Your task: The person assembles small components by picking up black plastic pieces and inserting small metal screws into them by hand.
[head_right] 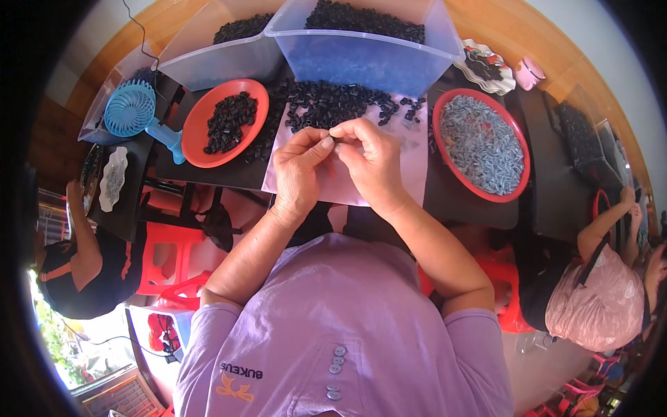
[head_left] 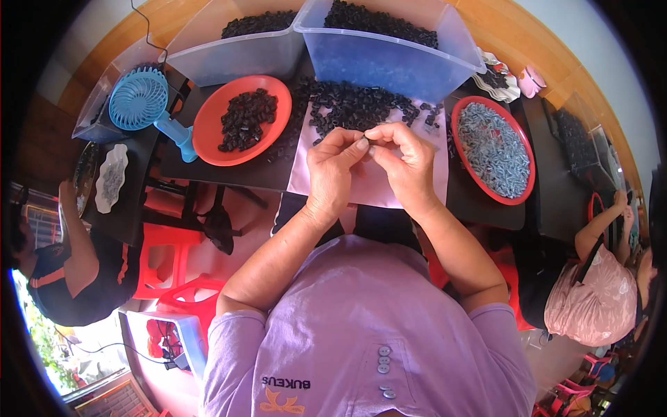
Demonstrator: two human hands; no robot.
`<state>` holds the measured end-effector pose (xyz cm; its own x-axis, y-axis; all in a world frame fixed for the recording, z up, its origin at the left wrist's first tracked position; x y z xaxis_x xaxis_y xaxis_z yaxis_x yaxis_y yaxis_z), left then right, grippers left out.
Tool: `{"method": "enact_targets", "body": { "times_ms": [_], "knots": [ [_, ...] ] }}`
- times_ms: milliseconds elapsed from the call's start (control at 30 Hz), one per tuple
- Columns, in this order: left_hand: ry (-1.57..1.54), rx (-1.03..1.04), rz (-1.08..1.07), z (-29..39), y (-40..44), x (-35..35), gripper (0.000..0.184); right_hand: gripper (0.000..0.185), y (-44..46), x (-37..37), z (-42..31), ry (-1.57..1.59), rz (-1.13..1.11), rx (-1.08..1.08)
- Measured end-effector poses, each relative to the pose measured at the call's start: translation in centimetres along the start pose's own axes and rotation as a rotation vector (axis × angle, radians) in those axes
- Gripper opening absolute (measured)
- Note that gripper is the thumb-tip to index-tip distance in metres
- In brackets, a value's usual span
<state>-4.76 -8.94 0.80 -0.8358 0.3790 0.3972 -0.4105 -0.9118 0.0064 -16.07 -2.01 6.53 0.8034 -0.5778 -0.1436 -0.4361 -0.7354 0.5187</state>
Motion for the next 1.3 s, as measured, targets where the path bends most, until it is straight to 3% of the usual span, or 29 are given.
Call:
{"method": "enact_targets", "body": {
  "times_ms": [133,500,600,800,900,1033,1133,1300],
  "knots": [
    [0.103,0.019,0.0,0.1,-0.4,0.2,0.012,0.019,0.9,-1.3,1.1,0.149,0.003,0.185],
    [0.285,0.058,-0.082,0.6,-0.6,0.6,0.013,0.018,1.4,-0.9,0.3,0.127,-0.006,0.071],
    [0.157,0.026,-0.045,0.5,-0.6,0.6,0.012,0.017,1.4,-1.0,0.2,0.123,-0.038,0.082],
    [0.264,0.028,-0.115,0.4,-0.5,0.7,0.013,0.016,1.9,-0.8,-0.2,-0.029,-0.149,0.009],
    [0.146,0.015,-0.039,0.3,-0.5,0.4,0.014,0.016,2.6,-2.1,0.4,-0.049,-0.048,0.113],
    [0.047,-0.012,-0.014,-0.1,-0.3,0.1,0.015,0.014,3.0,-3.4,1.0,-0.32,-0.137,0.081],
    [0.049,-0.004,-0.026,0.0,-0.2,0.2,0.015,0.014,2.1,-1.9,0.3,-0.7,-0.236,-0.375],
    [0.051,-0.002,-0.042,0.0,-0.4,0.1,0.013,0.009,0.4,-0.3,0.3,-0.897,-0.309,-0.586]
  ]
}}
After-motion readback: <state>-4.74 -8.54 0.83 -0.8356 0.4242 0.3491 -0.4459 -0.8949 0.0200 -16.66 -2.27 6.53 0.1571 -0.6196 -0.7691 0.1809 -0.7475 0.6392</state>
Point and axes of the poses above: each hand's wrist, its own y-axis towards the middle knuckle, its own x-axis out of the palm, z = x × y, the point moved 8 cm from there along y, towards the middle knuckle, and after that the axes turned 6 degrees about z, right-handed, at the moved point
